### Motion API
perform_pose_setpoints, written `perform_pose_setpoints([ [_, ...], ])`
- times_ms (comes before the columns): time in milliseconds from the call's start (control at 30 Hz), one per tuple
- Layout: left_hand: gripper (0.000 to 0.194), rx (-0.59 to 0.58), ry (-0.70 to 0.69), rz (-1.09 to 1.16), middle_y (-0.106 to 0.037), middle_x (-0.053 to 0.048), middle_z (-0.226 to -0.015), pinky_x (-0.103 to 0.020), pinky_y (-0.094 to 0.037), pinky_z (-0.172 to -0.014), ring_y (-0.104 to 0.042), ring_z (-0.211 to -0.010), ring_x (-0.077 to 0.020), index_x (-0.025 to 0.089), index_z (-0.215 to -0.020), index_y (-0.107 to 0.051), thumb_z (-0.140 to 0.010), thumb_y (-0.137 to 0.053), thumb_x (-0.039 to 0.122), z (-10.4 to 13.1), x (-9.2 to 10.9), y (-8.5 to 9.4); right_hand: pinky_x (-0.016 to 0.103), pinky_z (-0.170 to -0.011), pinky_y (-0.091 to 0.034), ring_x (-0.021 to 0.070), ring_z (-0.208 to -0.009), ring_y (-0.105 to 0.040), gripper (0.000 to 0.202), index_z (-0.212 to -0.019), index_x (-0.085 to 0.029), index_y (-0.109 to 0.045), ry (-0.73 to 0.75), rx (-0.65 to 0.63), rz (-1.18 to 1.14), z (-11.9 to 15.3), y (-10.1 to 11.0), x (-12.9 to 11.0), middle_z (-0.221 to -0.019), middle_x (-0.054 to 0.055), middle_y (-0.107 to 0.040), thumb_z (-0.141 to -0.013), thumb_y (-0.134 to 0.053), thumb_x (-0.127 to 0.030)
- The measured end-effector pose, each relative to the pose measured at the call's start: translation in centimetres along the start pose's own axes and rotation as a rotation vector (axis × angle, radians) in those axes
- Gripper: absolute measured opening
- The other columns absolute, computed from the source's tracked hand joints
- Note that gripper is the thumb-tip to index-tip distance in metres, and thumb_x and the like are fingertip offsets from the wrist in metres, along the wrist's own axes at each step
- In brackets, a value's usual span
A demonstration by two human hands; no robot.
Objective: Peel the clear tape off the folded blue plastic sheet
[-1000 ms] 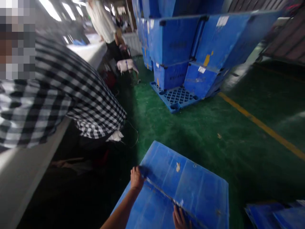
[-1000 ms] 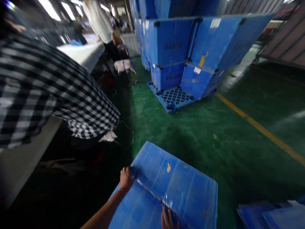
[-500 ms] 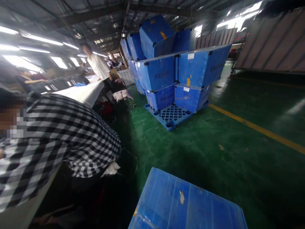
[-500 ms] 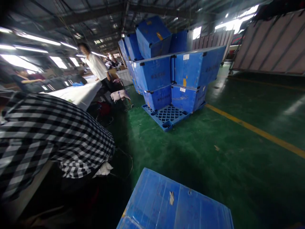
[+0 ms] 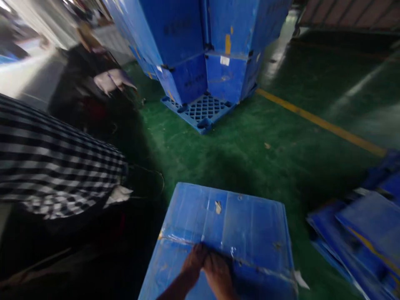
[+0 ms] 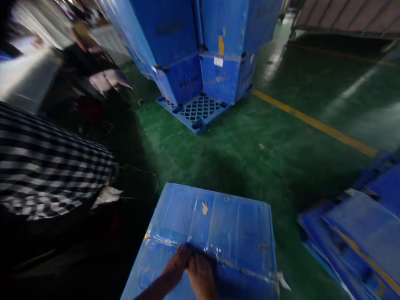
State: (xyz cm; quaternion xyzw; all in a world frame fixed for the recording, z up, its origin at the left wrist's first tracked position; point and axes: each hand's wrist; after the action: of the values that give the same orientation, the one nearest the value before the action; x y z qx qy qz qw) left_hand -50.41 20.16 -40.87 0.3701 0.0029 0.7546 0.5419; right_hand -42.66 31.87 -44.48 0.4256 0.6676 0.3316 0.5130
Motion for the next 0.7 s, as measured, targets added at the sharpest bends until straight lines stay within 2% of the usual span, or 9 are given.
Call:
perform_pose_setpoints([
  [33, 0.022, 0.008, -0.003, -0.017, -0.057, -0.011, -0.117, -0.048, -0.041, -0.103, -0.051, -0.115, -0.0250, 0.013, -0.106, -0.061, -0.095, -0.052, 0.029, -0.1, -0.2, -1.3, 0.030, -0.070, -0.054, 0.0142, -0.076, -0.062, 0.021, -0.097, -0.016, -0.061, 0.012, -0.052, 0.017, 1.2, -0.4, 0.6, -0.088, 0.002, -0.063, -0.096, -0.058, -0.037],
  [100, 0.018, 0.028, -0.020, -0.041, -0.056, -0.010, -0.113, -0.041, -0.040, -0.103, -0.048, -0.114, -0.0228, 0.014, -0.099, -0.061, -0.094, -0.045, 0.019, -0.7, -0.8, -2.8, 0.029, -0.064, -0.051, 0.0148, -0.068, -0.060, 0.021, -0.088, -0.017, -0.057, 0.029, -0.136, 0.040, 2.6, -1.4, 1.7, -0.077, 0.001, -0.060, -0.093, -0.062, -0.037],
  [267, 0.017, 0.082, -0.034, -0.106, -0.056, -0.008, -0.103, -0.032, -0.042, -0.092, -0.049, -0.105, -0.0211, 0.017, -0.086, -0.062, -0.090, -0.045, 0.017, -1.7, -1.9, -3.2, 0.031, -0.059, -0.045, 0.0176, -0.065, -0.059, 0.021, -0.087, -0.020, -0.052, 0.039, -0.210, 0.019, 2.8, -3.5, 2.8, -0.074, 0.003, -0.061, -0.092, -0.062, -0.038],
  [500, 0.010, 0.149, -0.072, -0.168, -0.058, -0.006, -0.096, -0.036, -0.046, -0.087, -0.054, -0.099, -0.0205, 0.013, -0.083, -0.061, -0.091, -0.055, 0.018, -1.2, -0.7, -3.0, 0.030, -0.060, -0.042, 0.0169, -0.066, -0.060, 0.016, -0.083, -0.020, -0.052, 0.067, -0.300, -0.030, 1.3, -1.4, 2.9, -0.072, 0.002, -0.061, -0.092, -0.061, -0.029],
  [700, 0.017, 0.170, -0.108, -0.176, -0.058, -0.003, -0.089, -0.035, -0.049, -0.081, -0.056, -0.090, -0.0183, 0.012, -0.077, -0.058, -0.088, -0.065, 0.024, -0.9, -1.1, -2.9, 0.028, -0.069, -0.042, 0.0159, -0.076, -0.059, 0.014, -0.085, -0.019, -0.055, 0.046, -0.412, -0.014, 1.4, 0.9, 3.4, -0.080, 0.003, -0.061, -0.097, -0.051, -0.023],
])
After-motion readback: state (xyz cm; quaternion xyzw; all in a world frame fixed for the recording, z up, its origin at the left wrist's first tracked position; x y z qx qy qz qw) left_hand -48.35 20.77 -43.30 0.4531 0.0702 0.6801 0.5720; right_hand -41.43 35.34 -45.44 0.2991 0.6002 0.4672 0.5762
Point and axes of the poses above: each hand's wrist, its own z-axis away from the middle knuckle, its own y-axis out of the back of the hand, x = y × z
